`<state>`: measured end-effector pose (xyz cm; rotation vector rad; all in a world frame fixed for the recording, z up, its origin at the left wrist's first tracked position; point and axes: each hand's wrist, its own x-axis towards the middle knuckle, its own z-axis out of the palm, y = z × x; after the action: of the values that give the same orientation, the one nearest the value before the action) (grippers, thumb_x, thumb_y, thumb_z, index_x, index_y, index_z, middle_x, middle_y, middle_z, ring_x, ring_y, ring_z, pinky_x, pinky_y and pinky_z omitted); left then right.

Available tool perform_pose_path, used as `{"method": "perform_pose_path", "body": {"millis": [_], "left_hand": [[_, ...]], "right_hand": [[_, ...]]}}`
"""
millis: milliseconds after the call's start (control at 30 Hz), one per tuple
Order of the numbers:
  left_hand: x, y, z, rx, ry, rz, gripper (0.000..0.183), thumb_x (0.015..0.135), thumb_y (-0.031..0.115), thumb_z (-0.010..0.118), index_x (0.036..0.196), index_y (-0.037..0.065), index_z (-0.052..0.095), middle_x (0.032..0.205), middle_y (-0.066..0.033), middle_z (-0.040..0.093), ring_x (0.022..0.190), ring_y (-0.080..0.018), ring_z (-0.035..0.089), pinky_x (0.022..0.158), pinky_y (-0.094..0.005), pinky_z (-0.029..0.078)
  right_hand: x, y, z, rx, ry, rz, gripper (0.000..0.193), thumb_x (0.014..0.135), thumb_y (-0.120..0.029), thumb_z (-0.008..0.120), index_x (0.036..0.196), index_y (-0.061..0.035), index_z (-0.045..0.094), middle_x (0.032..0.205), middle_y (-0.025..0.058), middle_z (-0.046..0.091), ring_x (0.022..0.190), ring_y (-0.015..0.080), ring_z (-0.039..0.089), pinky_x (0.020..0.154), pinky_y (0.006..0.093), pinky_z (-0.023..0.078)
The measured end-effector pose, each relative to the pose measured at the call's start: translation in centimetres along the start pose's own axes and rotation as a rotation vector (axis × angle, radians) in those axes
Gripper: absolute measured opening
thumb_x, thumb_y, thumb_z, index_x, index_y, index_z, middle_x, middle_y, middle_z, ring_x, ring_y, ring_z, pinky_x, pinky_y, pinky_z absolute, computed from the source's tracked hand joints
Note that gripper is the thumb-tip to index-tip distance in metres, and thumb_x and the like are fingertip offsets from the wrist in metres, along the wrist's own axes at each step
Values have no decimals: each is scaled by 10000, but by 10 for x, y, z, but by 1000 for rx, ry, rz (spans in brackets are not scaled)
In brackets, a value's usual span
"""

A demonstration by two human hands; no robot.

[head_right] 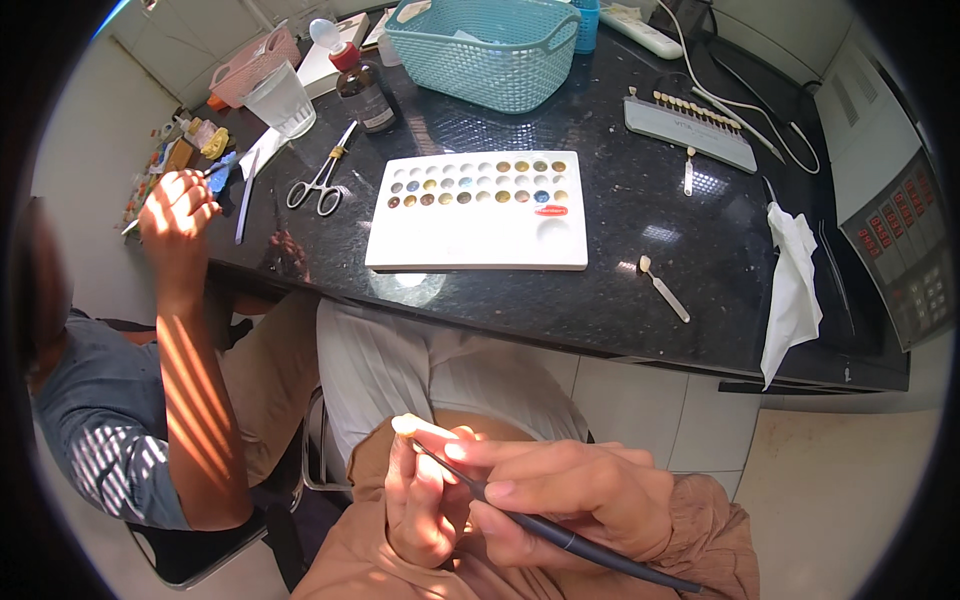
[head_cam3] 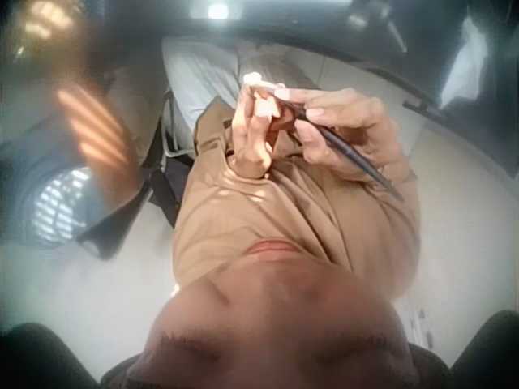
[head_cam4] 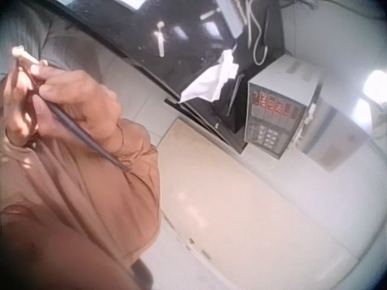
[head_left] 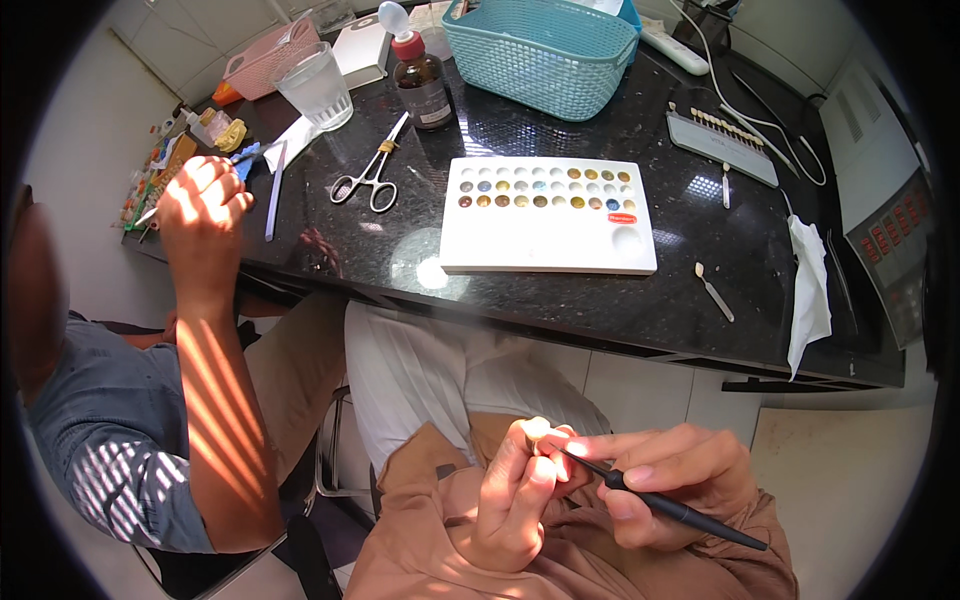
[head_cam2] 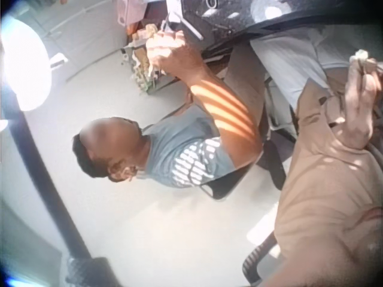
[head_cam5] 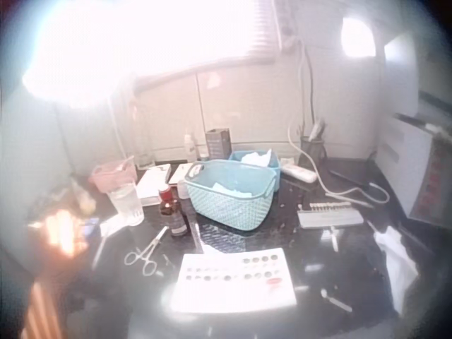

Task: The person paints a small, tooth-shaped object using a fine brush and a palette of colors. They repeatedly dip the brush into the palette and apply paint to the object, occasionally wiping the brush on a tissue. The person also picks up a second similar object to compare or work on it.

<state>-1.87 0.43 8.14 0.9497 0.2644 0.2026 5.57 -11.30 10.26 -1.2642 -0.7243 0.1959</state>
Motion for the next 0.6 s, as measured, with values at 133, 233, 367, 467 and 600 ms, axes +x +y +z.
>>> {"method": "perform_pose_path", "body": {"millis": [133,233,367,467,600], "left_hand": [[1,-3,-7,-50,-66,15,204,899,60,347,1086,22,419,861,-37,417,748,-102,362,746,-237,370],[3,-4,-5,-96,-61,21,210,887,34,336,1080,28,419,888,-43,416,749,-111,364,745,-250,369],[1,-15,-17,-184,-88,-132,209,875,15,331,1066,17,416,901,-44,412,750,-116,361,744,-253,362],[1,-14,-16,-211,-66,-142,195,870,8,330,1045,5,416,890,-42,413,752,-118,362,741,-252,354],[6,-27,-32,-250,-217,-141,180,867,8,330,1025,-5,416,874,-39,413,755,-119,364,738,-253,346]], "right_hand": [[0,-2,2,-32,-2,19,304,718,19,703,949,-7,508,894,198,627,933,361,606,767,396,532],[1,0,-1,-57,-39,8,308,723,22,698,961,-12,506,917,208,624,936,354,608,762,393,534],[4,-1,-4,-99,-86,13,330,727,32,690,987,-23,496,959,221,614,965,347,597,765,395,532],[1,1,-1,-39,-44,40,342,729,37,686,1001,-25,489,968,221,612,966,347,597,770,393,529],[1,1,-5,-61,-69,25,340,733,39,682,1004,-23,486,962,215,615,941,343,610,755,376,535]]}}
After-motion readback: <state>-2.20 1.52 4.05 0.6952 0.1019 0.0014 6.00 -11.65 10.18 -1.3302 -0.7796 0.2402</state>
